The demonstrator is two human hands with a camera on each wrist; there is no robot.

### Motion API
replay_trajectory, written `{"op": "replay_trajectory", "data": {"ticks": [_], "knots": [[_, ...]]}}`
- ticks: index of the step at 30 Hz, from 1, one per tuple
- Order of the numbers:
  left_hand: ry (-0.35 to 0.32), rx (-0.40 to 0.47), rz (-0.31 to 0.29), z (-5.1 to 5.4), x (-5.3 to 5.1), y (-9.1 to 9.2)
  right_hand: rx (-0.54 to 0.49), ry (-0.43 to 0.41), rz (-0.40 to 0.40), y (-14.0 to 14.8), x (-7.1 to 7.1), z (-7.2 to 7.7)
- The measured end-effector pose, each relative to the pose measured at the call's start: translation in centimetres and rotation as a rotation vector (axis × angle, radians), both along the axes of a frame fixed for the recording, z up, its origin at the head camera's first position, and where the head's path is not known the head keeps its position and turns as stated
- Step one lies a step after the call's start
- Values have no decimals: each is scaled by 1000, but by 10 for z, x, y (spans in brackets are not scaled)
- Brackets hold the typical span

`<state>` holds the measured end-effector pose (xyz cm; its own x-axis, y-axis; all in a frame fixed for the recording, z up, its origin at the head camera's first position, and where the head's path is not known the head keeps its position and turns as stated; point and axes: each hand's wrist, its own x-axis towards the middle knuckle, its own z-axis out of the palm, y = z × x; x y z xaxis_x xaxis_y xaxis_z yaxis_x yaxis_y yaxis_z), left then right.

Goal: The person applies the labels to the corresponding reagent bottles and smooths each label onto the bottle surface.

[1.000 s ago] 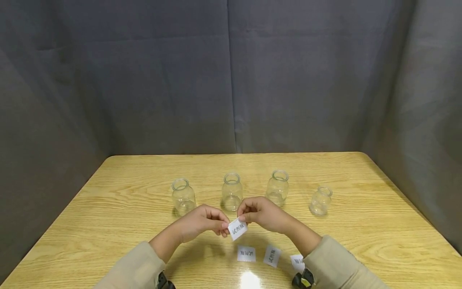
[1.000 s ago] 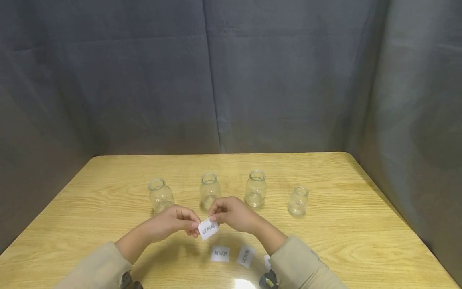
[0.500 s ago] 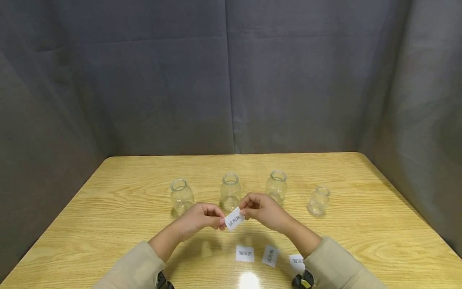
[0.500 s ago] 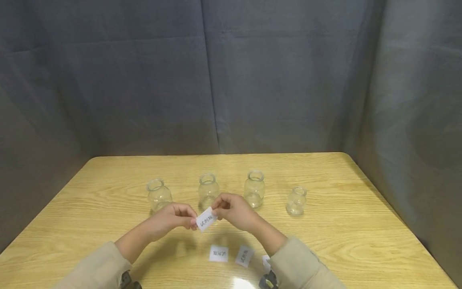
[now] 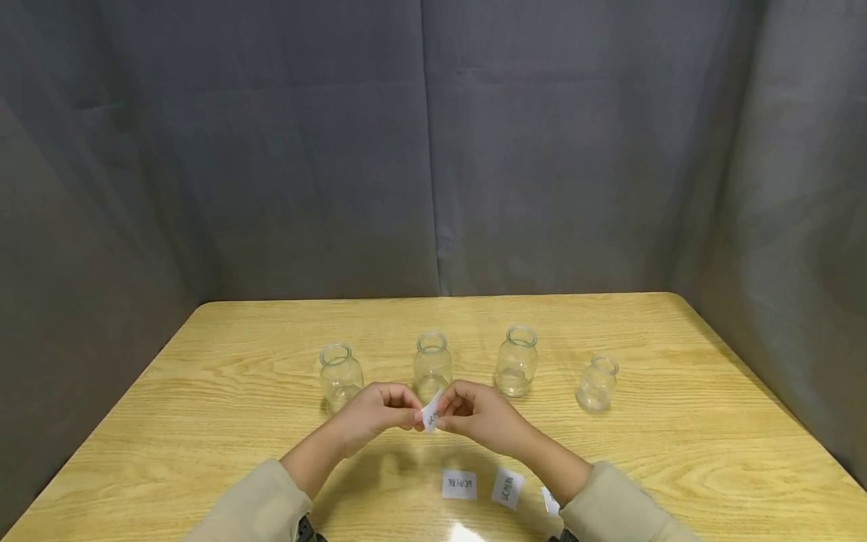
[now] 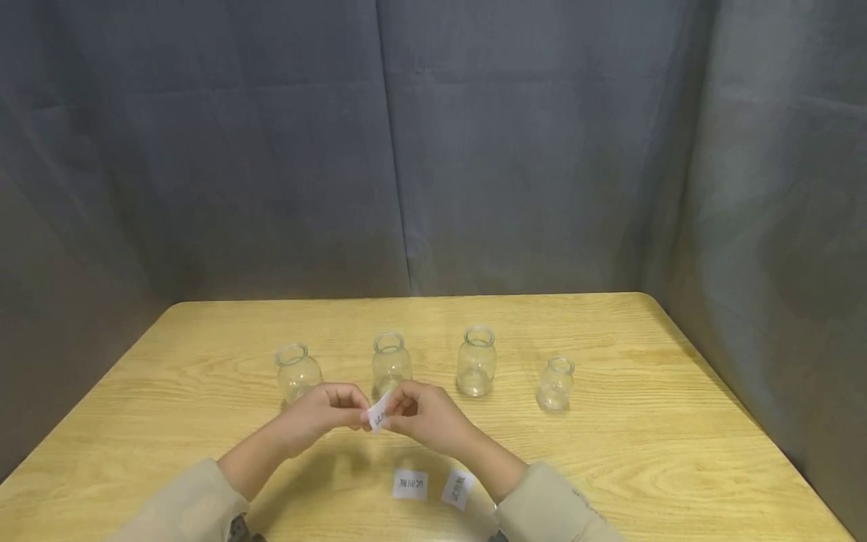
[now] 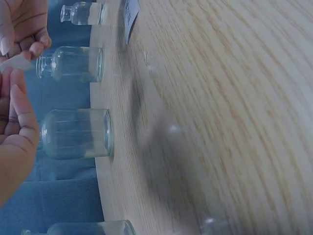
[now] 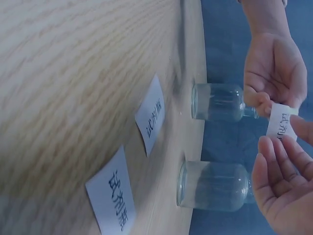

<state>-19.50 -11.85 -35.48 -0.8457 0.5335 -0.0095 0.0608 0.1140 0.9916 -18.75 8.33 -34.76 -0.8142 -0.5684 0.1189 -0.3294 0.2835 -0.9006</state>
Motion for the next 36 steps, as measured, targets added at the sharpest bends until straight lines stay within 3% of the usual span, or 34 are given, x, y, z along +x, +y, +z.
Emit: {"op": "replay_trajectory", "data": {"ticks": [15,23,36], "knots": [[-19,7,-65,-5,-3,6,22,-2,-8,-6,0,-5],[-22,-2,-54,-7,-5,5,-19,-7,-5,-4,1,-3],[-48,14,38,-4,1,3,-5,-20,6,1,1,-5]]}}
